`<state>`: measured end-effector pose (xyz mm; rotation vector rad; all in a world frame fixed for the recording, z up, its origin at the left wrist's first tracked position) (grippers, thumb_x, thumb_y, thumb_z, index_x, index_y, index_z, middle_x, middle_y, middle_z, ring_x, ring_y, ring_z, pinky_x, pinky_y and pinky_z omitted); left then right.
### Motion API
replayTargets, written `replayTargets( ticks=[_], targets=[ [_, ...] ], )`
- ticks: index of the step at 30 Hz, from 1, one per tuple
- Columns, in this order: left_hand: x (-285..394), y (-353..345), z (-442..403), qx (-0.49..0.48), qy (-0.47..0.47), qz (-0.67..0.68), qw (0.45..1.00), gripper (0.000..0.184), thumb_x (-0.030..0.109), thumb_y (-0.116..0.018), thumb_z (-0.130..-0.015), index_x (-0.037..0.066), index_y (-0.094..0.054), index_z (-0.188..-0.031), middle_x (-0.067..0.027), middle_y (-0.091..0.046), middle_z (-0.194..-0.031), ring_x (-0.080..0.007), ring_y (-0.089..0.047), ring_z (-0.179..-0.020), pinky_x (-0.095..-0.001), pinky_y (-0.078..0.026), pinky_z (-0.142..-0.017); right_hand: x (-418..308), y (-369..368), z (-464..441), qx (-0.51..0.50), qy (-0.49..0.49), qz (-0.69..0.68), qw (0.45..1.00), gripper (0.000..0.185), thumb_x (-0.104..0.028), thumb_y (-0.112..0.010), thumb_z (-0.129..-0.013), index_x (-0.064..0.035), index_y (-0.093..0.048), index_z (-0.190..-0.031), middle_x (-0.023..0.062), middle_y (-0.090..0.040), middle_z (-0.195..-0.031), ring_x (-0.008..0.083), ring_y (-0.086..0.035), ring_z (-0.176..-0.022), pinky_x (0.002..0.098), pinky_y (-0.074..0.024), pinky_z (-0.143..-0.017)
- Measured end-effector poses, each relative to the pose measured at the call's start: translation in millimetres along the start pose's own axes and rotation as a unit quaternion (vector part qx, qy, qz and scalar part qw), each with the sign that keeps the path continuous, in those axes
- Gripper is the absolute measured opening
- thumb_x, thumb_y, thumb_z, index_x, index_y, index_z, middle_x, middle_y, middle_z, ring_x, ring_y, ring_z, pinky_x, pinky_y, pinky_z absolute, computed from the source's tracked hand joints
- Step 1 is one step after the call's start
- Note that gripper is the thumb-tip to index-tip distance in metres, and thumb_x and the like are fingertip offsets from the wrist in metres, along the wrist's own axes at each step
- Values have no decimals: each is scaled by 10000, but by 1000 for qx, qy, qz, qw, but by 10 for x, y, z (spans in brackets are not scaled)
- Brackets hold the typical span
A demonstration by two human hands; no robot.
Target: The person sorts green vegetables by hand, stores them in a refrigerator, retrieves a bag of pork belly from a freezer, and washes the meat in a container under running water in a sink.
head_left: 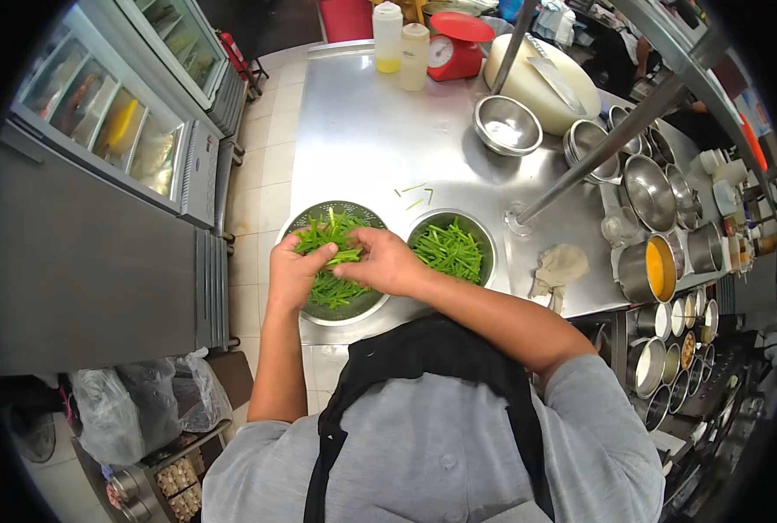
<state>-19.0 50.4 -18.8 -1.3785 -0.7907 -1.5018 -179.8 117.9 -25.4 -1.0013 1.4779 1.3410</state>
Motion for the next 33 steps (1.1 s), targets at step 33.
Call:
replayTargets(
  ticks=[33],
  targets=[
    [-72,-1534,144,-259,-215,-417,844,485,28,-710,-763,128,-648,-1234,-142,-553,-1364,-334,-604,-1142,-377,-512,-955,295,1683,1012,176,-187,67,964,317,-65,-675,-848,-21,-682,-1162,82,-720,-990,128,-660,-805,287,-540,-727]
  ],
)
Point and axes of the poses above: each hand's wrist, its own z-axis away from the middle knuckle, its own y-axis out of the back of the hand, x = y × z, the point moved 3 cm from there along -z, towards the middle knuckle
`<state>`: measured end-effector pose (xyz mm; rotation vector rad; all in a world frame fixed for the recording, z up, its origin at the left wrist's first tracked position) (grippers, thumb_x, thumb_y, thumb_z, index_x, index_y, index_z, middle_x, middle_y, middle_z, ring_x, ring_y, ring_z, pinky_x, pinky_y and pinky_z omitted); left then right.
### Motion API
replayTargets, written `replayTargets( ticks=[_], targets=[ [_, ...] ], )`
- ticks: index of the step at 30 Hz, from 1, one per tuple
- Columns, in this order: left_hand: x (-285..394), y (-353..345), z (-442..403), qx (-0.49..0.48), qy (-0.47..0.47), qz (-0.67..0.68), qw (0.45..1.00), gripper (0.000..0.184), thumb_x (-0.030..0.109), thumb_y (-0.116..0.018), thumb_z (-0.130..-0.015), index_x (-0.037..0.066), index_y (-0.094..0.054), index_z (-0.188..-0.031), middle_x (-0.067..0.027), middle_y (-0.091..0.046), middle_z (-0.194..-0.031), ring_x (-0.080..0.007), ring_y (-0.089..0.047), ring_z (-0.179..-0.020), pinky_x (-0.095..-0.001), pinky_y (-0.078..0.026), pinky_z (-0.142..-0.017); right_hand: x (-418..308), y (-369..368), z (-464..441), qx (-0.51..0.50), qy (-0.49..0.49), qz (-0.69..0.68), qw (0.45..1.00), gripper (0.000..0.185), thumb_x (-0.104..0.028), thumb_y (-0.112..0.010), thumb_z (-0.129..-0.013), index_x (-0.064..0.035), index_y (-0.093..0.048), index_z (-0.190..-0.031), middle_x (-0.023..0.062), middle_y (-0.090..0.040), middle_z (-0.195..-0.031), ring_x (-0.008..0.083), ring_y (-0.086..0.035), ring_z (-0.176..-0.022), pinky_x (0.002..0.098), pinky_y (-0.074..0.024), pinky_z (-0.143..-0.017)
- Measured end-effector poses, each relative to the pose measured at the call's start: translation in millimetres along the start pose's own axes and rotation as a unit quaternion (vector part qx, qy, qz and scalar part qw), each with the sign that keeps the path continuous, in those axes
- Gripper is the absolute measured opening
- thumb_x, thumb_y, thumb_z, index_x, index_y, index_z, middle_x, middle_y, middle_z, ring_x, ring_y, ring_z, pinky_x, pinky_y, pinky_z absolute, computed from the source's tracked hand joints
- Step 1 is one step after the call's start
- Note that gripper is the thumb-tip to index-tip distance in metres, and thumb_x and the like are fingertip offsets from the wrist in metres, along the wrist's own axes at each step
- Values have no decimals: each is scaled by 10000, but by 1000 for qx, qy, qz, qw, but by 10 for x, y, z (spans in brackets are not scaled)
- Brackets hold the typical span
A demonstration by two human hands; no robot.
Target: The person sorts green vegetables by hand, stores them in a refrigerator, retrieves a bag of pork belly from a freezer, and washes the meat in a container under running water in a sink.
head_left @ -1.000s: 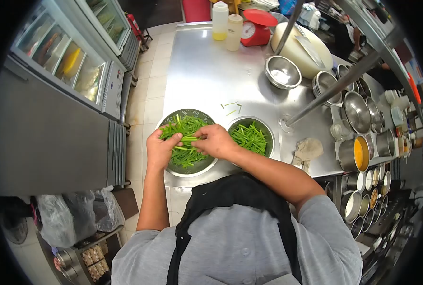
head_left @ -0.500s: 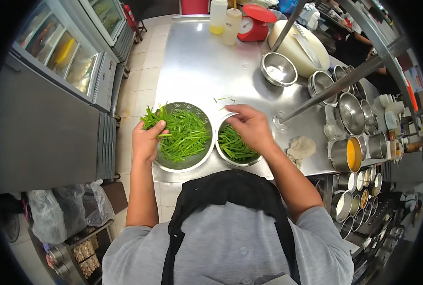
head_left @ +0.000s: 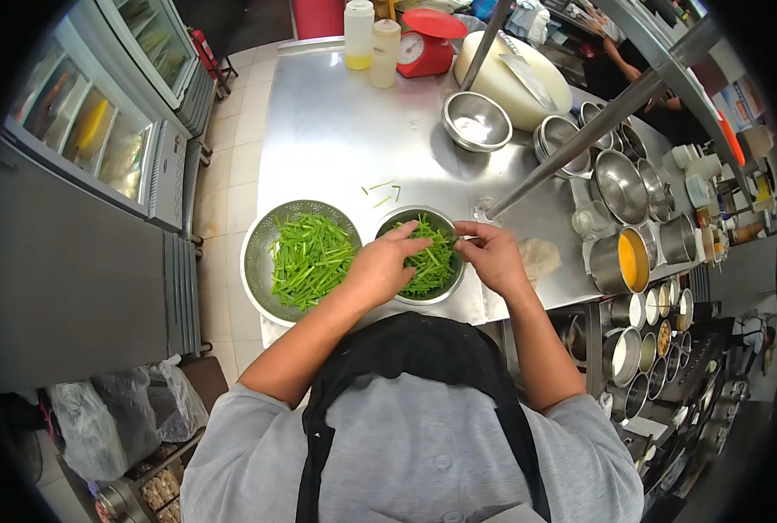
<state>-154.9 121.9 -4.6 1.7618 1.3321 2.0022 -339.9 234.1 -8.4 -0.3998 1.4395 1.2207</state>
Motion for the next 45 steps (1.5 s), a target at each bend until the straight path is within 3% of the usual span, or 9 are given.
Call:
replayTargets(
  ticks=[10,14,17,24,31,34,36,39,45],
  targets=[
    [-40,233,-27,33,-108,1,994,352,94,-728,-781,62,-677,-1128,-140,-644,-1194,-326,-610,-1100,-387,-504,-942,-242,-151,45,5,104,148,984,252,-91,-673,-826,-36,-703,-1070,127,-667,-945,255,-646,-782,349,-522,-744],
    [-380,590,198,66,91,-138,984,300,104,-696,-772,70,-696,-1070,-148,-656,-1017,-334,-629,-963,-422,-515,-862,-281,-219,117,-61,139,170,974,254,-110,-687,-820,-43,-706,-1064,128,-649,-950,259,-634,-793,352,-515,-751],
    [-806,662,458,37,226,-223,947,500,164,-785,-692,125,-655,-1173,-189,-612,-1125,-359,-584,-1079,-458,-513,-886,-220,-239,111,-64,108,157,980,266,-125,-692,-819,-40,-703,-1070,130,-645,-958,257,-627,-784,355,-516,-747],
    [-1053,611,692,80,201,-212,953,478,102,-759,-694,92,-632,-1155,-211,-579,-1235,-376,-581,-1090,-459,-510,-891,-203,-274,101,-67,113,145,981,294,-148,-702,-815,-32,-695,-1085,125,-645,-949,250,-620,-766,358,-514,-739],
    [-916,1011,804,112,259,-58,958,348,88,-728,-736,35,-651,-1072,-196,-648,-1079,-378,-641,-929,-429,-520,-839,-171,-153,83,-46,103,129,985,308,-140,-706,-815,-29,-692,-1102,118,-658,-955,234,-630,-777,334,-519,-749],
    [-996,839,799,161,260,36,951,557,187,-788,-728,83,-603,-1242,-228,-599,-1203,-375,-626,-1031,-432,-520,-884,-186,-159,90,-42,92,122,987,308,-139,-708,-817,-30,-692,-1104,117,-661,-961,226,-631,-779,330,-521,-754],
    [-885,682,764,78,337,-215,913,839,277,-854,-668,145,-479,-1406,-268,-479,-1353,-395,-563,-1166,-432,-512,-938,-213,-169,90,-37,89,125,987,307,-139,-709,-818,-31,-693,-1105,118,-660,-965,224,-632,-779,330,-522,-757],
    [-693,488,636,16,318,-246,915,1010,312,-890,-596,195,-389,-1465,-286,-368,-1436,-428,-492,-1248,-427,-503,-971,-229,-202,98,-43,88,132,986,313,-146,-711,-820,-31,-690,-1109,120,-658,-969,231,-631,-782,335,-521,-756],
    [-829,447,625,34,248,-198,948,577,101,-787,-648,71,-629,-1203,-239,-491,-1357,-419,-545,-1174,-448,-488,-964,-211,-183,86,-48,107,124,985,313,-155,-707,-823,-30,-690,-1109,120,-656,-959,244,-626,-779,347,-517,-753]
  ],
)
Point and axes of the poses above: each hand's wrist, its own z-axis away from the middle knuckle, its own y-axis out of the back of the hand, x = y × z, the point moved 3 cm from there along -z, towards the middle knuckle
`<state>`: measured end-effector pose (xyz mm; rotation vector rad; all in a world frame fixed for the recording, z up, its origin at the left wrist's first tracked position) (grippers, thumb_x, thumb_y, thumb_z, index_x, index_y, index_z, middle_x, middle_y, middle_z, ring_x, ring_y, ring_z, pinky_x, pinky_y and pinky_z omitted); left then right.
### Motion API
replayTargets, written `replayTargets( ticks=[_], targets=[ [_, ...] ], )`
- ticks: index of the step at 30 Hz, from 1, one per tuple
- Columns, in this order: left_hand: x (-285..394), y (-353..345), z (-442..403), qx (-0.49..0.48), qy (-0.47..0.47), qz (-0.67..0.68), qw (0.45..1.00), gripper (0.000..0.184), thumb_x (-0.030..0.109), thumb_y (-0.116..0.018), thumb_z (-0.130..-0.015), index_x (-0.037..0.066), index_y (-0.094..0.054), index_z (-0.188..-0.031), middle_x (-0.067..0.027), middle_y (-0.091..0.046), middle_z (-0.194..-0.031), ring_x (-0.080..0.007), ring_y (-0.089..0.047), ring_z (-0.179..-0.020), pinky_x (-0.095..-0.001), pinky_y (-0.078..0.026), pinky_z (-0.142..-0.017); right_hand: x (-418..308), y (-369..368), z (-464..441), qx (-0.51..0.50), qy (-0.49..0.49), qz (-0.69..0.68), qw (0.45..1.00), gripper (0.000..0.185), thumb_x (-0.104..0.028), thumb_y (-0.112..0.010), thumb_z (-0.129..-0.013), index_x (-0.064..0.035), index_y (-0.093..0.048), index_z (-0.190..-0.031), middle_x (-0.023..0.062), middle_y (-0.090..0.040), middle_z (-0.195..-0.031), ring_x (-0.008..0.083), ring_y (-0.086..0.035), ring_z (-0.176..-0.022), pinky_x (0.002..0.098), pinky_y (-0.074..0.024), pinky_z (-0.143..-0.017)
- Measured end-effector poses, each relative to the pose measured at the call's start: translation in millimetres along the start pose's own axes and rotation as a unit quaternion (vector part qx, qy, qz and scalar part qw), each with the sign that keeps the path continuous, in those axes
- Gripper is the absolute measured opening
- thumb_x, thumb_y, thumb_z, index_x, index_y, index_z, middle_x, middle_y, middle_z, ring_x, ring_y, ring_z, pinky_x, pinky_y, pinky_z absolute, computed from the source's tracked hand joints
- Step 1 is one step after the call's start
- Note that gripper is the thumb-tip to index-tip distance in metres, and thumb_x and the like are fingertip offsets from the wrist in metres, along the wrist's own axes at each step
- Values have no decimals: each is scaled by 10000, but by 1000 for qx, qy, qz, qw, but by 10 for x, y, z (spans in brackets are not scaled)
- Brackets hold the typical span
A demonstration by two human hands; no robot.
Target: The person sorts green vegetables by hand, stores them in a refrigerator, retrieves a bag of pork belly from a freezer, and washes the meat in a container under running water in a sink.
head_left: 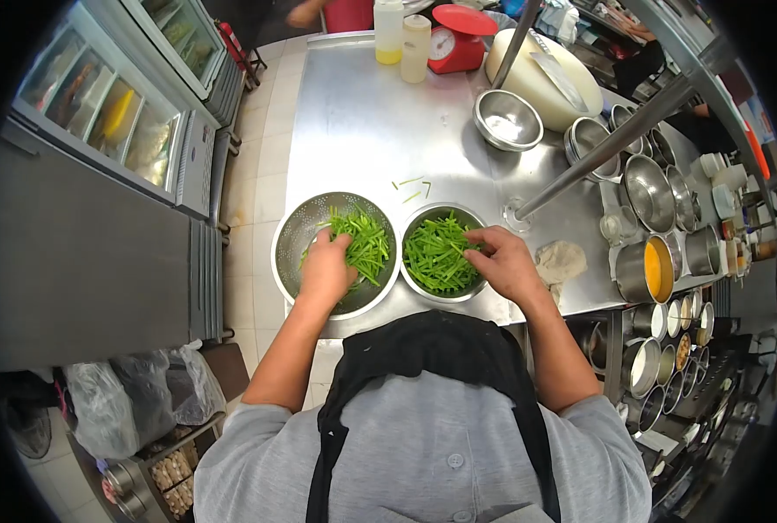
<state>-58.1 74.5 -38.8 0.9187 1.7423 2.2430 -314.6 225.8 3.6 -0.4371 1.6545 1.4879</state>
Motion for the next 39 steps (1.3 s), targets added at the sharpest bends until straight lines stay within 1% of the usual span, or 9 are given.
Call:
replayTargets(
  ticks=[6,8,11,20,22,28,30,31,39],
  targets=[
    [-216,374,96,98,-42,155,982,406,73,-712,-693,10,-664,-1091,-196,-603,-1242,-370,-622,-1047,-411,-508,-911,106,84,54,17,-27,-6,999,321,-161,-713,-822,-30,-689,-1114,118,-658,-941,238,-629,-782,346,-517,-755],
    [-230,438,71,89,-32,191,977,417,79,-715,-695,-2,-655,-1100,-207,-630,-1185,-360,-620,-1066,-400,-498,-920,124,92,57,33,-28,-15,999,316,-156,-714,-823,-27,-690,-1111,118,-658,-936,233,-629,-782,345,-517,-759],
    [-324,417,27,-46,63,350,934,459,98,-738,-698,7,-643,-1138,-214,-642,-1163,-353,-616,-1093,-401,-489,-931,89,95,51,34,-22,-14,999,314,-149,-714,-824,-25,-690,-1112,120,-659,-940,229,-626,-785,343,-516,-763],
    [23,121,45,32,17,29,999,621,121,-819,-653,96,-631,-1244,-211,-489,-1377,-382,-522,-1210,-430,-458,-1025,13,70,39,13,-32,-10,999,323,-149,-709,-820,-17,-685,-1113,116,-651,-942,224,-618,-782,339,-510,-757],
    [75,-25,3,18,-58,-43,997,617,107,-804,-656,117,-632,-1248,-197,-470,-1386,-418,-514,-1194,-454,-470,-1006,-45,60,33,9,-26,-5,1000,320,-151,-707,-821,-18,-686,-1112,114,-651,-943,222,-618,-782,340,-510,-757],
    [-91,333,-36,54,-49,77,994,408,105,-758,-716,66,-695,-1117,-160,-664,-1073,-312,-640,-974,-411,-509,-866,6,151,64,14,-29,-4,999,298,-162,-696,-827,-36,-695,-1097,117,-650,-946,231,-630,-810,347,-515,-772],
    [-241,354,-58,64,-56,191,978,365,98,-763,-779,11,-674,-1122,-134,-688,-949,-185,-647,-742,-323,-523,-683,59,130,54,14,-42,-12,999,294,-165,-697,-822,-43,-699,-1090,121,-651,-946,243,-637,-823,356,-517,-782],
    [-176,463,-30,31,-6,218,975,349,121,-756,-818,-33,-660,-1115,-108,-684,-865,-98,-588,-633,-261,-490,-589,59,104,34,14,5,51,999,316,-168,-708,-807,-55,-697,-1102,116,-651,-966,257,-639,-854,368,-517,-801],
    [-132,362,-77,35,3,339,940,343,43,-713,-840,-45,-632,-1161,-104,-690,-969,-133,-658,-803,-266,-541,-699,-101,-360,-112,30,193,221,956,357,-150,-721,-745,-94,-689,-1096,97,-615,-1121,295,-601,-1032,383,-517,-864]
  ],
)
Point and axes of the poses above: each hand's wrist, its own z-axis away from the middle knuckle, its own y-axis out of the back of the hand, x = y × z, the point moved 3 cm from there along -z, towards the middle knuckle
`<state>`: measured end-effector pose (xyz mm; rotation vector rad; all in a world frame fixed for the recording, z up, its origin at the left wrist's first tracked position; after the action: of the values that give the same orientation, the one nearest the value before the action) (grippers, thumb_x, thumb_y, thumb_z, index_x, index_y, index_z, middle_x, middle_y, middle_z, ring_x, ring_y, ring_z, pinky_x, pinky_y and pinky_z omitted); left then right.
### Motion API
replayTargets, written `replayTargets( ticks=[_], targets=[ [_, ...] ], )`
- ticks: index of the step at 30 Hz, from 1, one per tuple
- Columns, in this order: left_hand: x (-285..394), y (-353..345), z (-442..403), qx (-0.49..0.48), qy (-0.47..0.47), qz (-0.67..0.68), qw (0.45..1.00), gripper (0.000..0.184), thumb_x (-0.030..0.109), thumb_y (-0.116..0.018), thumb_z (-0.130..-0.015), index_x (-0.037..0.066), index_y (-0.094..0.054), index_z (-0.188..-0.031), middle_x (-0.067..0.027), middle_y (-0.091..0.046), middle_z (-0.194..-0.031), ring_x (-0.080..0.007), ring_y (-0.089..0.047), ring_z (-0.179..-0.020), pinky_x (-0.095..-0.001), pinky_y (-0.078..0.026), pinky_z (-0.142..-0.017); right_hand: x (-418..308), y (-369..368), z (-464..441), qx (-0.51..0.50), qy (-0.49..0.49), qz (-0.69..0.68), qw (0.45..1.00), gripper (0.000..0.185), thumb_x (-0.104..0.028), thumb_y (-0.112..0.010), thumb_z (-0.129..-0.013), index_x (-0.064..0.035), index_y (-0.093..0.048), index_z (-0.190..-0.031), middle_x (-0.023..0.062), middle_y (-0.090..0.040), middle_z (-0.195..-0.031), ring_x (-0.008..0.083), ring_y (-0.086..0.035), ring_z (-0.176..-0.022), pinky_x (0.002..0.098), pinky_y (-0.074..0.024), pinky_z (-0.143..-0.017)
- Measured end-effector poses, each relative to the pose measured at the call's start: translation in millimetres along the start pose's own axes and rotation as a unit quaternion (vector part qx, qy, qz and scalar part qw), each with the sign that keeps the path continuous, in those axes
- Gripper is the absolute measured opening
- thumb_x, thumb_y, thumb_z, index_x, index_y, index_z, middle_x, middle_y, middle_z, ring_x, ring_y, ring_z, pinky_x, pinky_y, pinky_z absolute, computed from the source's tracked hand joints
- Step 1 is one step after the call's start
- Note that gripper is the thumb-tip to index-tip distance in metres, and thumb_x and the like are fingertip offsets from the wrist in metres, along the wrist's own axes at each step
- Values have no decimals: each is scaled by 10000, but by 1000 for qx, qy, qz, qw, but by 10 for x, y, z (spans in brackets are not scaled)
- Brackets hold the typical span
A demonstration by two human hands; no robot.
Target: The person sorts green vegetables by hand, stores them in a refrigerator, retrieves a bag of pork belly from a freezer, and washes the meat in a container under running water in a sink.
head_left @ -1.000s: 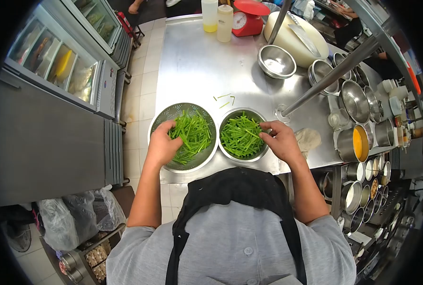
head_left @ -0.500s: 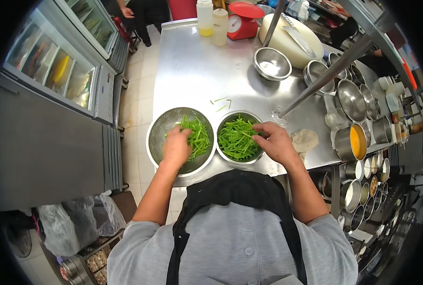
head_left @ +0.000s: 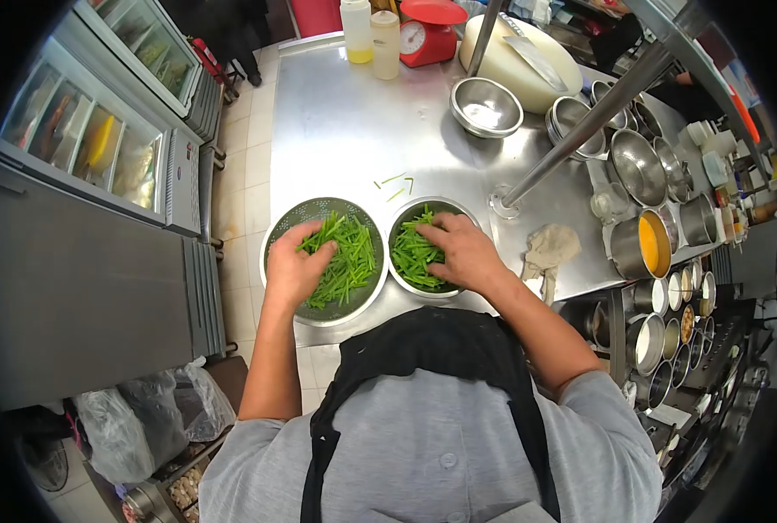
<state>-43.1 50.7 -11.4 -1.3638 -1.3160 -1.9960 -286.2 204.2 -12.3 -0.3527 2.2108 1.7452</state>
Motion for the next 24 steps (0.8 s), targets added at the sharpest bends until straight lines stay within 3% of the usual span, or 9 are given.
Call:
replayTargets(
  ticks=[2,4,9,11,13,17,20,23,24],
  targets=[
    [-12,9,-2,17,-26,-3,1000,342,26,-705,-841,-50,-627,-1165,-110,-686,-1004,-146,-665,-855,-267,-548,-741,99,-69,-18,-39,-21,-29,999,345,-138,-714,-745,-91,-694,-1086,101,-620,-1111,300,-605,-1025,385,-516,-866],
    [-59,42,43,42,-14,39,998,345,105,-744,-799,9,-677,-1123,-89,-706,-924,-96,-570,-593,-269,-489,-577,139,-70,-40,-82,-42,-60,994,334,-126,-708,-744,-87,-700,-1075,105,-625,-1101,306,-609,-1018,386,-515,-868],
    [-158,67,87,49,-20,44,998,337,76,-732,-803,2,-672,-1127,-85,-705,-898,-81,-592,-616,-267,-498,-575,167,179,-94,-48,-106,-141,983,298,-101,-682,-767,-62,-700,-1062,139,-660,-1025,336,-627,-957,399,-508,-877],
    [-88,73,110,61,-26,51,997,333,65,-727,-805,-1,-671,-1127,-86,-703,-883,-78,-597,-615,-263,-500,-571,149,257,-95,-52,-125,-152,979,315,-113,-685,-773,-55,-693,-1082,152,-671,-1062,342,-628,-987,402,-501,-900],
    [-45,74,141,27,57,107,992,328,54,-705,-827,-6,-662,-1147,-100,-712,-912,-97,-623,-648,-261,-514,-599,155,299,-80,-40,-105,-156,981,334,-108,-667,-784,-51,-682,-1112,165,-672,-1101,343,-629,-1021,400,-494,-922],
    [-129,77,131,29,38,117,992,344,49,-690,-846,-13,-646,-1182,-109,-713,-935,-107,-631,-659,-260,-516,-610,177,308,-27,-45,-130,-152,979,341,-97,-639,-798,-47,-670,-1134,164,-667,-1136,341,-628,-1042,396,-490,-936],
    [-225,73,70,55,-26,-29,998,360,45,-680,-865,-28,-625,-1213,-127,-714,-941,-110,-639,-680,-261,-519,-623,195,337,5,-45,-187,-150,970,336,-83,-618,-804,-40,-666,-1133,160,-668,-1128,341,-629,-1035,397,-492,-934],
    [-185,65,61,49,-17,51,997,383,47,-674,-879,-37,-598,-1245,-156,-708,-950,-121,-651,-704,-263,-524,-632,200,366,53,14,-159,-149,976,328,-87,-625,-807,-35,-665,-1128,159,-672,-1107,343,-630,-1030,394,-494,-927],
    [-168,79,71,41,53,77,995,386,46,-667,-887,-35,-590,-1256,-159,-709,-949,-132,-661,-735,-269,-529,-651,191,385,57,13,-172,-162,972,319,-94,-628,-814,-34,-668,-1124,157,-675,-1096,342,-633,-1022,392,-498,-919]
  ],
)
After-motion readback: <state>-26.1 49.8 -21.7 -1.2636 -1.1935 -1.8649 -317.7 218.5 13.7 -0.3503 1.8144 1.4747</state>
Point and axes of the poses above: each hand's wrist, its own z-axis away from the middle knuckle, its own y-axis out of the back of the hand, x = y × z, the point moved 3 cm from there along -z, towards the middle knuckle
